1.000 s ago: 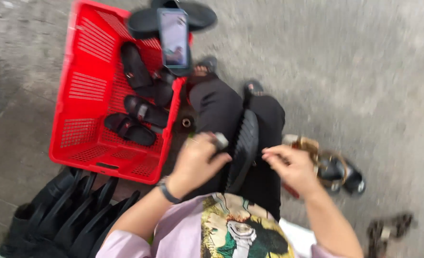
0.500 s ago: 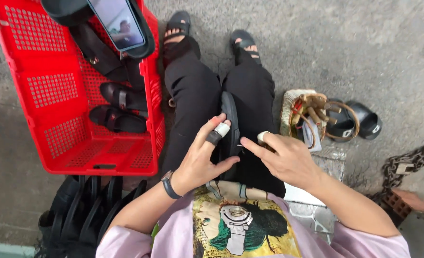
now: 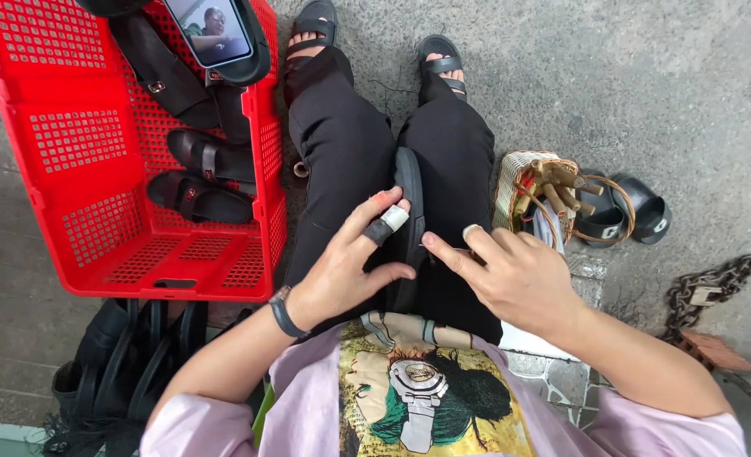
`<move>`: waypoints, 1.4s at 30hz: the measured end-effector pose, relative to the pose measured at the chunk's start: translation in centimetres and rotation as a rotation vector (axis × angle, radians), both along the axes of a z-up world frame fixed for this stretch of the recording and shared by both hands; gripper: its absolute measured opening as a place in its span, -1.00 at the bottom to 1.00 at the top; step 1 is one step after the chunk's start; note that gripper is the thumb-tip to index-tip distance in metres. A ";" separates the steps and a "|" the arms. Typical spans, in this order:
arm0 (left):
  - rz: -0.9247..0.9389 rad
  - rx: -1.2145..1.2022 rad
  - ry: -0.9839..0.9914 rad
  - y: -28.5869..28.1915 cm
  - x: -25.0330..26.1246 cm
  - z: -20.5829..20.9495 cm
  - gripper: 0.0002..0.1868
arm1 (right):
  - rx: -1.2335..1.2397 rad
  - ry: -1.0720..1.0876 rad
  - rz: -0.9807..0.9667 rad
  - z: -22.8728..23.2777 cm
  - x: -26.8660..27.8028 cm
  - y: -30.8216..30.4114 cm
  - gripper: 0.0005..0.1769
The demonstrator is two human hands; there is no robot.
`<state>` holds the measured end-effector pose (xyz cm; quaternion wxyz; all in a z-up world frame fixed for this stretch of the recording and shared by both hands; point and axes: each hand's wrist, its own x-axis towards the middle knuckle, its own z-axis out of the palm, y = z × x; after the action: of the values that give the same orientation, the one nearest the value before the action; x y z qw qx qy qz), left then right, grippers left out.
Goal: Hand-sewing the sole of a black sandal for repair while sitting on the floor.
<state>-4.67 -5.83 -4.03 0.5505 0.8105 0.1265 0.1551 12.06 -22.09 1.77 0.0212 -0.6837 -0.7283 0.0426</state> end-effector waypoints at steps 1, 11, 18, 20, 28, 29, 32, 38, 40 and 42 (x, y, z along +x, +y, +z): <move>-0.012 0.011 -0.025 0.3 0.1 -0.2 -0.21 | -0.020 -0.029 0.000 0.6 -0.1 0.0 -0.44; 0.072 0.070 -0.191 1.0 2.0 -1.5 -0.31 | 0.034 0.002 -0.079 -4.3 -2.6 -0.4 -0.62; 0.215 0.091 -0.022 -0.1 -0.9 2.4 -0.63 | -0.046 0.437 -0.354 -3.9 -2.6 -1.7 -0.66; 0.015 -1.040 -0.052 1.2 -0.9 5.5 -0.87 | 0.106 0.525 -0.387 -3.4 -2.9 -0.6 -0.62; 0.078 -0.856 0.140 -1.5 -0.6 -1.2 -0.69 | 0.252 0.341 -0.264 -3.0 -2.2 -0.7 -0.68; 0.056 -0.873 0.206 -1.6 -0.4 -0.9 -0.62 | 0.216 0.342 -0.225 -2.8 -1.9 -0.9 -0.69; 0.118 -0.528 0.153 -0.7 0.5 0.8 -0.88 | -0.074 0.015 -0.042 1.7 -0.3 0.6 -0.76; -0.091 0.375 -0.076 -0.9 1.7 2.4 -0.83 | -0.229 -0.037 0.045 4.1 2.0 -1.6 -0.35; -0.069 0.404 -0.204 -1.2 1.5 1.2 -0.93 | -0.158 0.262 -0.069 1.9 1.4 -1.9 -0.51; -0.035 0.430 -0.310 -1.4 0.9 0.6 -0.72 | -0.082 0.579 -0.160 0.1 1.1 -1.8 -0.61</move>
<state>-3.74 -7.22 -3.48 0.3808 0.8775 -0.0092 0.2913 13.17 -23.87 1.83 0.2035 -0.6985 -0.6335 0.2633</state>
